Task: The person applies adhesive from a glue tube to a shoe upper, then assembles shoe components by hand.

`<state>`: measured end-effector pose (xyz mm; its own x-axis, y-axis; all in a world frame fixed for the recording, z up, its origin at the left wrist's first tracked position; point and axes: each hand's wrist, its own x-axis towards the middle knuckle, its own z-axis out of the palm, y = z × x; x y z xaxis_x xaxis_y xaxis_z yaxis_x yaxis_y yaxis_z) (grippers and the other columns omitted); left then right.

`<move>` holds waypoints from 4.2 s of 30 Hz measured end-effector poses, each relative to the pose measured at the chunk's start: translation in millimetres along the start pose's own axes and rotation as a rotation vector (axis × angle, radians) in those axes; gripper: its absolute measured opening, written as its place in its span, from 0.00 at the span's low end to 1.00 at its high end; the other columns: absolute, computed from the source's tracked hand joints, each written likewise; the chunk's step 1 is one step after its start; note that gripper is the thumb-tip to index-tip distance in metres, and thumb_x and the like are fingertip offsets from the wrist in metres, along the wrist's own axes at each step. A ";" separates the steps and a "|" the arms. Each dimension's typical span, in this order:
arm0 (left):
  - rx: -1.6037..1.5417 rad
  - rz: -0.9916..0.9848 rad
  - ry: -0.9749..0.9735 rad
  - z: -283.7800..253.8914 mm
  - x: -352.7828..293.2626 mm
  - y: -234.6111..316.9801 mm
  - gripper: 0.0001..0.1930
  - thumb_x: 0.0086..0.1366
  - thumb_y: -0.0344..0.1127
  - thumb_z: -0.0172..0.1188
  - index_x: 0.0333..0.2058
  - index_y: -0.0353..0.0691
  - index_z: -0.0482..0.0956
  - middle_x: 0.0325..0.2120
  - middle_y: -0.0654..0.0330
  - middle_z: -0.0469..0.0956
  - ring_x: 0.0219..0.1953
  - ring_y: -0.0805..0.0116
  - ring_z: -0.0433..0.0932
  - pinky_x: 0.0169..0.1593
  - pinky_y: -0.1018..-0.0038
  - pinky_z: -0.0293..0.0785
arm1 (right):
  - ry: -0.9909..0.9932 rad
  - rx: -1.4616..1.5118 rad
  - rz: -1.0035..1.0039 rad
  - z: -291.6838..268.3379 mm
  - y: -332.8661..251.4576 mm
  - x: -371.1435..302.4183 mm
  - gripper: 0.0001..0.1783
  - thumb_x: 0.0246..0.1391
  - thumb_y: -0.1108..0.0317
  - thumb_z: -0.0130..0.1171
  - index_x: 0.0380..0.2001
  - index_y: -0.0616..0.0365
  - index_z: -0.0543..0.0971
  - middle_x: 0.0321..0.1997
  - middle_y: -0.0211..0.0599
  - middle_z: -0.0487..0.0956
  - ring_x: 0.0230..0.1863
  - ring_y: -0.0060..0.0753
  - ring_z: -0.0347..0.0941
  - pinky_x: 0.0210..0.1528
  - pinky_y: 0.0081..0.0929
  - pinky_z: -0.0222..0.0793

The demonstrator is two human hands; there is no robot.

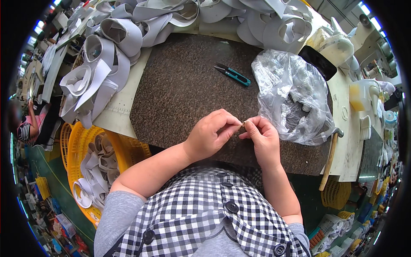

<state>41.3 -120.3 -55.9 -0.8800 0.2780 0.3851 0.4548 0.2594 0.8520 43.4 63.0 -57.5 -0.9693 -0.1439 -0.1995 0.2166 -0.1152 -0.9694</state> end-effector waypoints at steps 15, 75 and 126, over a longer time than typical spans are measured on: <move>-0.227 -0.416 0.035 1.2 11.7 4.1 0.04 0.64 0.28 0.58 0.36 0.35 0.78 0.33 0.60 0.76 0.33 0.72 0.80 0.36 0.79 0.77 | 0.100 0.033 -0.080 7.0 1.9 -3.5 0.09 0.62 0.69 0.56 0.38 0.65 0.74 0.36 0.35 0.77 0.33 0.22 0.76 0.38 0.22 0.78; -0.917 -0.758 -0.094 14.4 24.2 54.6 0.14 0.63 0.32 0.62 0.45 0.31 0.74 0.38 0.57 0.78 0.39 0.71 0.80 0.46 0.75 0.78 | -0.001 -0.107 -0.312 -37.1 -39.4 -45.5 0.03 0.55 0.77 0.61 0.33 0.66 0.78 0.41 0.34 0.74 0.40 0.21 0.72 0.43 0.19 0.69; -0.625 -0.748 -0.367 3.6 13.4 48.7 0.12 0.65 0.32 0.57 0.44 0.33 0.73 0.30 0.63 0.77 0.31 0.78 0.77 0.36 0.81 0.75 | -0.220 -0.792 -0.566 -26.4 -49.8 -38.1 0.11 0.36 0.83 0.64 0.24 0.57 0.77 0.33 0.34 0.73 0.35 0.35 0.72 0.33 0.28 0.70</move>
<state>52.2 -100.6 -10.5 -0.7645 0.5350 -0.3596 -0.4341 -0.0150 0.9007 66.5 100.1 -5.5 -0.8453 -0.4587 0.2741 -0.4882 0.4543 -0.7452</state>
